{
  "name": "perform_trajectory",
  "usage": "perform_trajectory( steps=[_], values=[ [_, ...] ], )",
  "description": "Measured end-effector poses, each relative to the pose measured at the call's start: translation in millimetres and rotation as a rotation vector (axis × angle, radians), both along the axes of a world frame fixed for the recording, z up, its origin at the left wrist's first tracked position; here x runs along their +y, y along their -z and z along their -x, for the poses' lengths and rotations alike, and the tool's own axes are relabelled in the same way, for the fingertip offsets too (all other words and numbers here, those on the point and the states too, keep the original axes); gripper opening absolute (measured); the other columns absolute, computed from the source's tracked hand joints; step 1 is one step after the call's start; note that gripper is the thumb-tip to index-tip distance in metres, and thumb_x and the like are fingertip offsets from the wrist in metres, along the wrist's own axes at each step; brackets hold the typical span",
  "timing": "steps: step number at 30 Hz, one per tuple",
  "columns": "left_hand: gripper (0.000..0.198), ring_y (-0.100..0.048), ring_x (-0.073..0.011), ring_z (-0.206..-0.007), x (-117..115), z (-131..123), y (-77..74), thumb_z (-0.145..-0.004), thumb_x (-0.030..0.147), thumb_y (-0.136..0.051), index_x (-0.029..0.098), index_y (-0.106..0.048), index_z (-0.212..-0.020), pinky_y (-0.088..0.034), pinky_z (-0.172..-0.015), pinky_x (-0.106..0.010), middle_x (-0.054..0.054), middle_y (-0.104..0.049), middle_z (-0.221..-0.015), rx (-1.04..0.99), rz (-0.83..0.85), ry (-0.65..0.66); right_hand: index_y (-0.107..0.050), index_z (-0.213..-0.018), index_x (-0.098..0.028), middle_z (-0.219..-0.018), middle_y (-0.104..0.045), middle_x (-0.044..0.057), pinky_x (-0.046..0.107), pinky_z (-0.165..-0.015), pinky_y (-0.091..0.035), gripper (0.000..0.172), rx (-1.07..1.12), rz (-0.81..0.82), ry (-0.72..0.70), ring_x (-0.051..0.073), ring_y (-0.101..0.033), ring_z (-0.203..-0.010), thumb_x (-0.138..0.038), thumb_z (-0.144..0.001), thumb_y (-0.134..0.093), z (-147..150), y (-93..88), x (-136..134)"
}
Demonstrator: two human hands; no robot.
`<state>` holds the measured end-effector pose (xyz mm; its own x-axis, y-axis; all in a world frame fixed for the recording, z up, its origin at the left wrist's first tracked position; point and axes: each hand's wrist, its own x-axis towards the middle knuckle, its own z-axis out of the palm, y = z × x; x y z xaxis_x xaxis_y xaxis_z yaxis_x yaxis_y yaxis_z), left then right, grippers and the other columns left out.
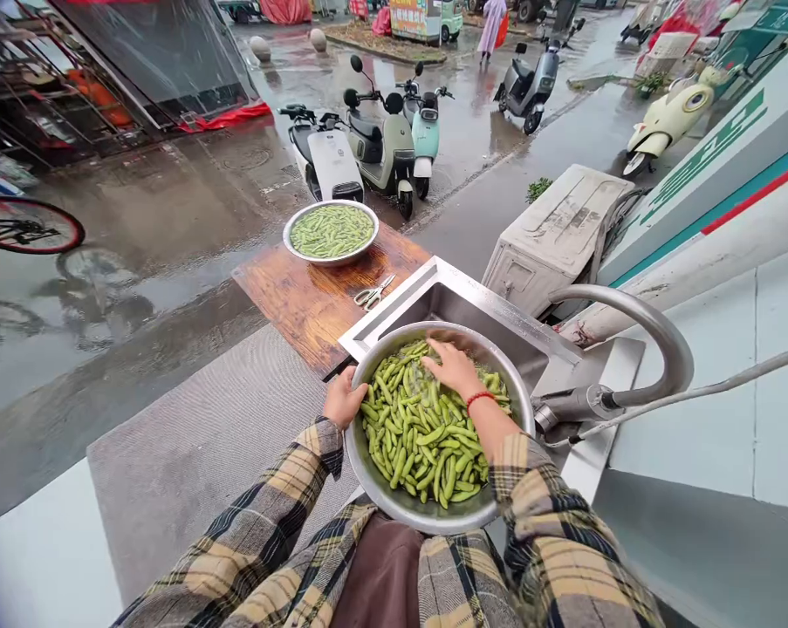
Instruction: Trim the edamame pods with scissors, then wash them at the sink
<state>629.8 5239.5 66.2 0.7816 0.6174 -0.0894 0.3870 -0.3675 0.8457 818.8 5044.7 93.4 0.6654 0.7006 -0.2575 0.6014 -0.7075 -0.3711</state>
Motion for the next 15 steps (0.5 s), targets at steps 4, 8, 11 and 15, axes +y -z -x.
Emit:
perform_trajectory(
  steps=[4,8,11,15],
  values=[
    [0.022,-0.061,-0.0202,-0.080,-3,-5,-4.8,-0.072,0.018,-0.052,0.019,-0.059,-0.092,-0.046,-0.077,-0.033,-0.002,-0.066,-0.083,0.020,-0.016,-0.038,-0.035,-0.149,-0.028,-0.143,-0.049,0.012,0.040,-0.097,-0.044,0.065,0.136,0.075,-0.123,0.029,-0.053,-0.123,-0.063,-0.094,-0.032,23,-1.7,12],
    [0.023,-0.061,-0.0202,-0.081,-3,-1,0.3,-0.072,0.020,-0.052,0.019,-0.059,-0.094,-0.046,-0.078,-0.033,-0.002,-0.066,-0.084,-0.008,0.025,-0.048,-0.035,-0.149,-0.030,-0.138,-0.049,0.013,0.041,-0.094,-0.043,0.064,-0.002,0.043,-0.283,0.029,-0.054,-0.117,-0.060,-0.093,-0.040,60,-15.1,-33],
    [0.023,-0.061,-0.0201,-0.082,-1,4,4.1,-0.073,0.021,-0.052,0.019,-0.058,-0.095,-0.046,-0.079,-0.033,-0.002,-0.065,-0.084,-0.027,0.033,-0.023,-0.040,-0.144,-0.038,-0.145,-0.042,0.011,0.048,-0.097,-0.039,0.060,-0.101,0.046,-0.283,0.033,-0.049,-0.120,-0.064,-0.090,-0.042,80,-13.0,-35],
    [0.020,-0.060,-0.0198,-0.080,-1,4,-1.4,-0.073,0.021,-0.052,0.019,-0.058,-0.092,-0.046,-0.077,-0.032,-0.001,-0.065,-0.083,-0.003,0.026,-0.021,-0.050,-0.134,-0.040,-0.133,-0.052,0.009,0.043,-0.088,-0.044,0.050,-0.049,0.144,-0.116,0.027,-0.060,-0.104,-0.062,-0.095,-0.029,67,6.8,9]
  ],
)
